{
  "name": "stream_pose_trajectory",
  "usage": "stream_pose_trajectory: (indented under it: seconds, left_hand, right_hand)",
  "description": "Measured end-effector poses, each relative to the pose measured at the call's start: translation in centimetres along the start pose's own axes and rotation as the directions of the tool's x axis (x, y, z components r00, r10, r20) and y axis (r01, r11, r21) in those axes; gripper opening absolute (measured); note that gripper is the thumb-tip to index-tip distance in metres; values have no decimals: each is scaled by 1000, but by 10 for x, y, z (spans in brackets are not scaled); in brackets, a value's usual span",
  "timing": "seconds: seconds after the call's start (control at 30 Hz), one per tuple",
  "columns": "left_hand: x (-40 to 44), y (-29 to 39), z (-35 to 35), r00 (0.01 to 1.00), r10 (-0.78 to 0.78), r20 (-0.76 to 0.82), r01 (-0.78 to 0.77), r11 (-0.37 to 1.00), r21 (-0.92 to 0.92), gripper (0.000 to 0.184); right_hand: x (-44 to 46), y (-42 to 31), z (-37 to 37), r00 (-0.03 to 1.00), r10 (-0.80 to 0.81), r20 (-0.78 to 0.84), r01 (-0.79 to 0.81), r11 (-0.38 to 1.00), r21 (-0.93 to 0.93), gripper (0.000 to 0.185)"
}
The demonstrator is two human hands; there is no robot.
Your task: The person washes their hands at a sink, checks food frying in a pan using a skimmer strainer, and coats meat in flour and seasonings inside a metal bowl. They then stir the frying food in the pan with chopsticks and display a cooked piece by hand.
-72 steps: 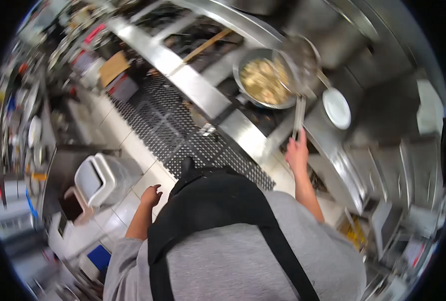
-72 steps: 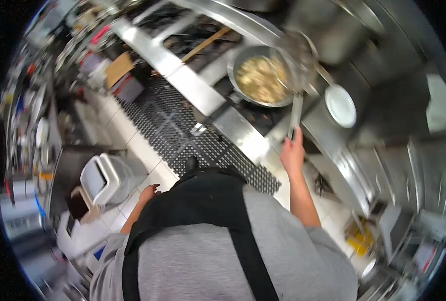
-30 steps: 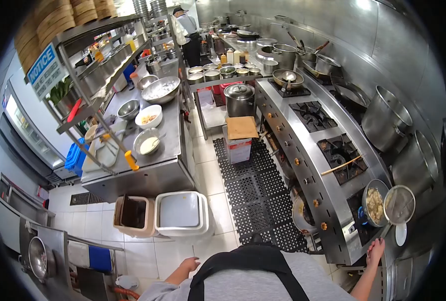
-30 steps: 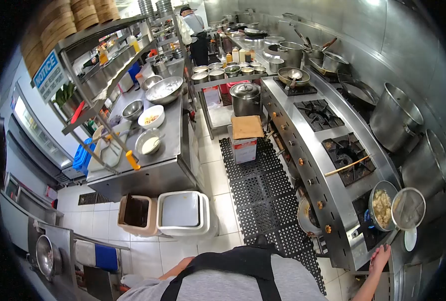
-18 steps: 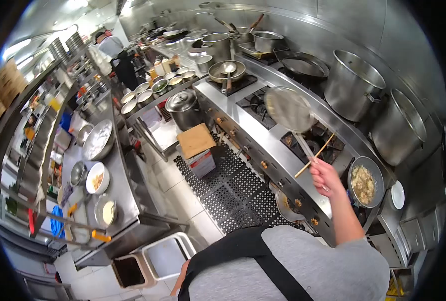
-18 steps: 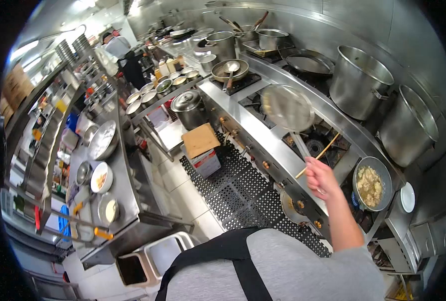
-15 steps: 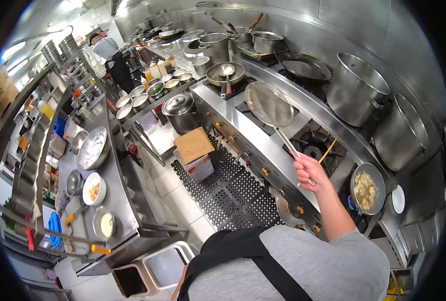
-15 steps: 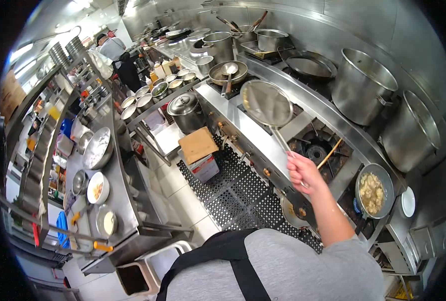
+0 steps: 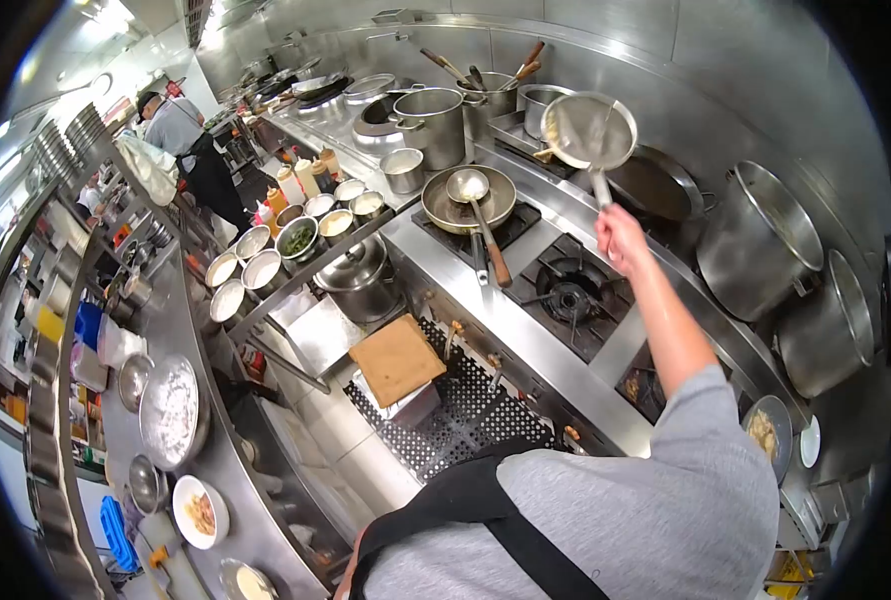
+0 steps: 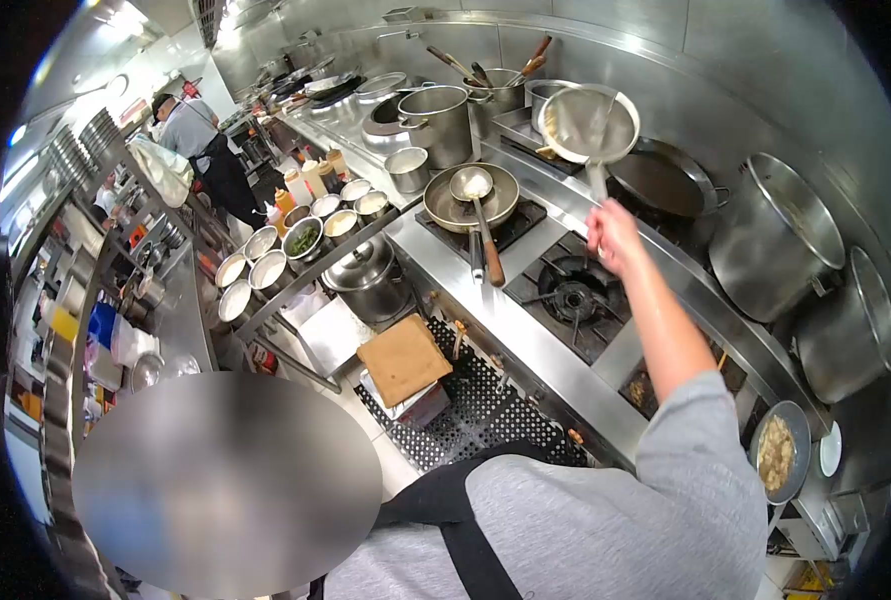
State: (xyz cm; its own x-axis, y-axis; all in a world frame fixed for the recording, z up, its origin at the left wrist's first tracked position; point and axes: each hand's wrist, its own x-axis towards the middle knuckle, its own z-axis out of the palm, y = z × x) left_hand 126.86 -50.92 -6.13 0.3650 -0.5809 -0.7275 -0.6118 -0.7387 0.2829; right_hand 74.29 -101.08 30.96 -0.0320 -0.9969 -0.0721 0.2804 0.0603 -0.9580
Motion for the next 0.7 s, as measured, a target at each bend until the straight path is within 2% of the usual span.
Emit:
stream_pose_trajectory:
  seconds: [0.03,0.1,0.17,0.23,0.3,0.33,0.37,0.43,0.47,0.5,0.57,0.6,0.7]
  left_hand:
    - [9,9,-13,1000,-2,-13,2,1000,1,47]
    - [25,30,-37,999,-22,-45,22,1000,-9,47]
    - [43,50,-53,996,-54,-74,53,998,-24,47]
    - [56,73,-70,990,-105,-97,101,994,-44,47]
    - [66,98,-84,981,-159,-106,153,986,-67,47]
    - [70,112,-89,978,-175,-111,167,983,-78,47]
    - [78,123,-93,976,-185,-112,176,981,-88,47]
    - [86,144,-97,970,-212,-118,199,973,-114,48]
    - [89,151,-99,967,-224,-123,208,970,-125,48]
    - [93,158,-100,964,-233,-127,215,967,-140,48]
    - [98,168,-104,960,-242,-138,221,964,-150,48]
    - [99,171,-105,957,-250,-145,227,961,-156,48]
    - [97,173,-105,954,-255,-158,231,960,-158,48]
  right_hand:
    - [37,-7,-1,995,-84,-59,73,983,-166,9]
    - [110,-22,-3,972,-127,-197,86,975,-205,27]
    - [179,-35,-10,927,-252,-278,150,927,-343,48]
    - [247,-51,-21,910,-298,-287,104,837,-537,60]
    - [314,-58,-34,874,-406,-266,106,694,-712,58]
    - [333,-65,-30,878,-366,-309,-18,620,-785,52]
    - [361,-58,-34,881,-357,-311,-22,626,-780,52]
    - [407,-41,-43,775,-612,-159,-19,229,-973,46]
    - [410,-38,-38,851,-478,-217,-63,316,-947,42]
    - [423,-31,-40,856,-470,-216,-66,315,-947,42]
    - [441,-20,-41,918,-358,-170,-124,148,-981,41]
    - [445,-16,-42,922,-348,-172,-127,148,-981,41]
    - [448,-13,-45,868,-423,-259,-136,299,-944,42]
